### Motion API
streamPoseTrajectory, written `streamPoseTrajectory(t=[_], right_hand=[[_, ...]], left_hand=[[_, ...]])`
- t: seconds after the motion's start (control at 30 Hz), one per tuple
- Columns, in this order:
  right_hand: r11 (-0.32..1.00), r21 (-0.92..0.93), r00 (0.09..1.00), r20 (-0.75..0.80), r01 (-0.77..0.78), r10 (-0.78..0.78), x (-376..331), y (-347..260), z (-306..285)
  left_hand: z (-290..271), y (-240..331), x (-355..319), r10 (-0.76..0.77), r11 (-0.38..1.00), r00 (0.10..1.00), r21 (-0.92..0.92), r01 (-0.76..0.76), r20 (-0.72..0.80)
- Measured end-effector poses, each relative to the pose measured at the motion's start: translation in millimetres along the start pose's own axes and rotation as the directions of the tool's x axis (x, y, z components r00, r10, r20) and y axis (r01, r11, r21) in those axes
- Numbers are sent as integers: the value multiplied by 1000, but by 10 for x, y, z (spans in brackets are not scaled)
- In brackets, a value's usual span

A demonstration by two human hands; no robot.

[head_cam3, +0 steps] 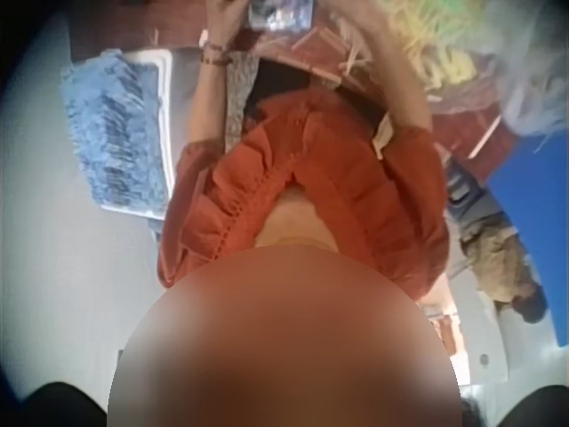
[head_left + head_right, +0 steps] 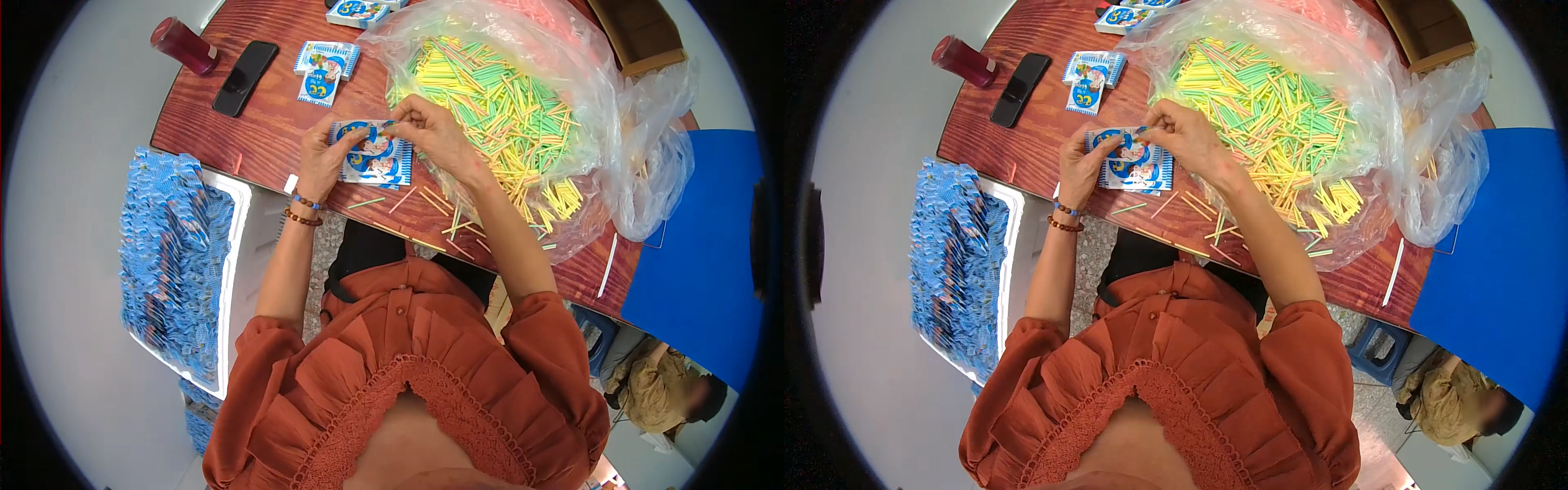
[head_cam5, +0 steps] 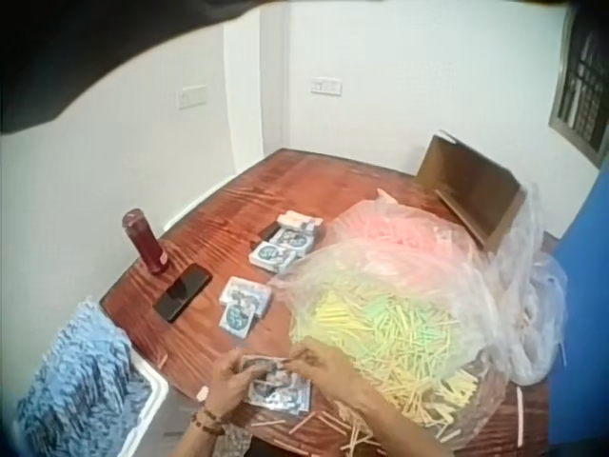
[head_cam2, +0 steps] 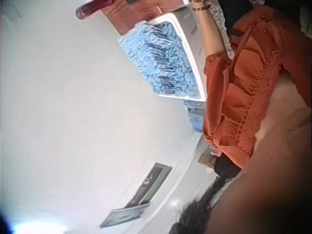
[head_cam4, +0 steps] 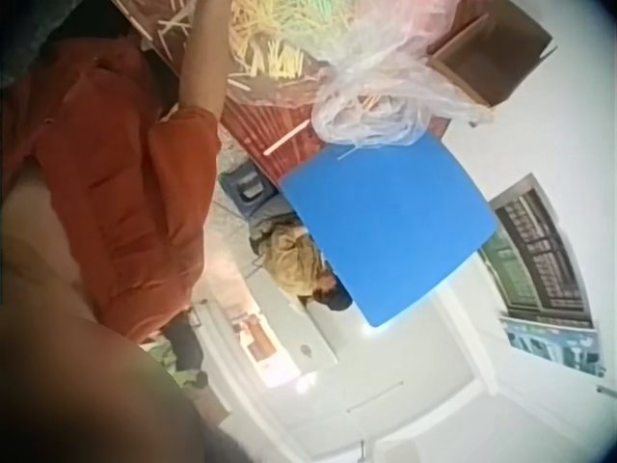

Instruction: Packing yellow and green plastic rods into small blue packets at a workbench.

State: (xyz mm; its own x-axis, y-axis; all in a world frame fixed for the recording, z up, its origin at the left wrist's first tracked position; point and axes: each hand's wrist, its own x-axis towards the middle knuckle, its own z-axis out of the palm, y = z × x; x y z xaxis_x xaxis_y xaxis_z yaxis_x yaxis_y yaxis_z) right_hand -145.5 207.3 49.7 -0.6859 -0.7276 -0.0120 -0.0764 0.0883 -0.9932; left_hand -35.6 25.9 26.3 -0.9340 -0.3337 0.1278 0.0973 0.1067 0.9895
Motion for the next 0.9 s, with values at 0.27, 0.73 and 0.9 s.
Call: streamPoseTrajectory(t=[0.27, 0.73, 0.9], right_hand=[[973, 232, 993, -117, 3, 24, -254, -19, 41], [887, 461, 980, -187, 30, 64, -549, 40, -16], [951, 308, 950, -306, 29, 70, -570, 85, 20]], left_hand=[[330, 216, -198, -219, 883, 972, -442, 160, -85], [717, 221, -289, -278, 813, 939, -571, 118, -202], [768, 222, -312, -287, 854, 928, -503, 136, -237]])
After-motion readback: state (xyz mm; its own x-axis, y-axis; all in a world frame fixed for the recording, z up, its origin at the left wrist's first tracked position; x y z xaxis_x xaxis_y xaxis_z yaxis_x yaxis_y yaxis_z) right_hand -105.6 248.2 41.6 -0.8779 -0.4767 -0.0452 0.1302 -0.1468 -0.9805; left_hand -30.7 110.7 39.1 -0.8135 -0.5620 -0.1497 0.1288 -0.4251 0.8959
